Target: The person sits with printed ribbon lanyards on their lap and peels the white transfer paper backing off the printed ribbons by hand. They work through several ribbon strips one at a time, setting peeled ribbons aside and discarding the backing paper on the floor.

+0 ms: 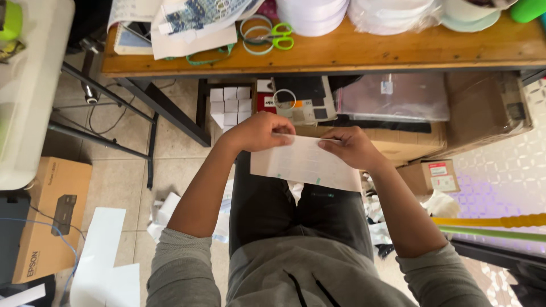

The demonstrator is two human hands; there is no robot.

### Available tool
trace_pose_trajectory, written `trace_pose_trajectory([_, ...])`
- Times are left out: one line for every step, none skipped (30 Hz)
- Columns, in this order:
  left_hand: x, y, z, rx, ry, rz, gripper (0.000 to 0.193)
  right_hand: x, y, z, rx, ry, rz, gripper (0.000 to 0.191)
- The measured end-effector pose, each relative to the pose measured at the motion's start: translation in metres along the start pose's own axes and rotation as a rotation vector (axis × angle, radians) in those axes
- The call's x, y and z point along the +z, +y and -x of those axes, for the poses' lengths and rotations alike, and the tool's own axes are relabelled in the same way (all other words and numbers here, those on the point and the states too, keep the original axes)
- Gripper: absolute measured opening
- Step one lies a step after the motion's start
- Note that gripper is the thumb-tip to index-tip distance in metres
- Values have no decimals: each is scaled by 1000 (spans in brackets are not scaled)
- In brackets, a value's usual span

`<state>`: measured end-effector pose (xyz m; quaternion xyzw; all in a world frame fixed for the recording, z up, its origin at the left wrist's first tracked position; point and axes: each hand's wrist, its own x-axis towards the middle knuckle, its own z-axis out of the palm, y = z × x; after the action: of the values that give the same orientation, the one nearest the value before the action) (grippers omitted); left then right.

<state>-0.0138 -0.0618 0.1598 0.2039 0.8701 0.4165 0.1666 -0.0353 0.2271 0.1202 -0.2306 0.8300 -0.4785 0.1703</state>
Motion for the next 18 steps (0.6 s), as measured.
trace_pose_trajectory([2, 0, 2, -27, -41, -61, 23, 5, -2, -2, -39, -15, 11, 22])
trace_pose_trajectory([5, 2, 4, 21, -36, 20, 25, 9, -4, -2, -75, -31, 20, 22])
trace_pose_trajectory([11, 4, 4, 71, -28, 98, 26, 12, -6, -3, -115, -45, 30, 22])
trace_pose_trajectory([16, 6, 2, 127, -14, 168, 28, 15, -7, -4, -106, -60, 32, 22])
trace_pose_trajectory([18, 7, 2, 108, 25, 138, 25, 18, -7, -7, -106, -71, 37, 22])
trace_pose_trajectory([21, 8, 2, 88, 65, 109, 23, 21, -6, -9, -106, -83, 42, 22])
trace_pose_trajectory([24, 8, 2, 63, 101, 88, 20, 24, -4, -12, -103, -68, 15, 21])
trace_pose_trajectory([25, 8, 3, 55, 97, 45, 19, 26, -1, -14, -91, -57, -15, 20])
trace_pose_trajectory([25, 6, 5, 46, 90, 5, 17, 28, 3, -15, -76, -47, -45, 19])
trace_pose_trajectory([26, 5, 7, 40, 85, -37, 16, 30, 8, -15, -44, -49, -115, 18])
trace_pose_trajectory([28, 5, 9, 117, 120, -86, 14, 32, 14, -15, -16, -49, -182, 16])
trace_pose_trajectory([31, 4, 11, 197, 158, -140, 11, 31, 20, -17, 7, -47, -247, 15])
trace_pose_trajectory([32, 3, 11, 280, 198, -197, 10, 25, 25, -19, 43, -25, -361, 14])
trace_pose_trajectory([33, 1, 14, 333, 245, -139, 11, 18, 29, -20, 80, -3, -476, 13])
trace_pose_trajectory([33, -3, 19, 385, 289, -81, 13, 12, 32, -21, 118, 20, -594, 12])
trace_pose_trajectory([31, -7, 21, 439, 332, -22, 15, 5, 34, -23, 68, 23, -621, 11])
trace_pose_trajectory([30, -11, 23, 462, 393, -13, 15, -2, 34, -24, 22, 26, -649, 10])
trace_pose_trajectory([30, -15, 27, 479, 452, -1, 14, -6, 34, -21, -19, 27, -680, 10])
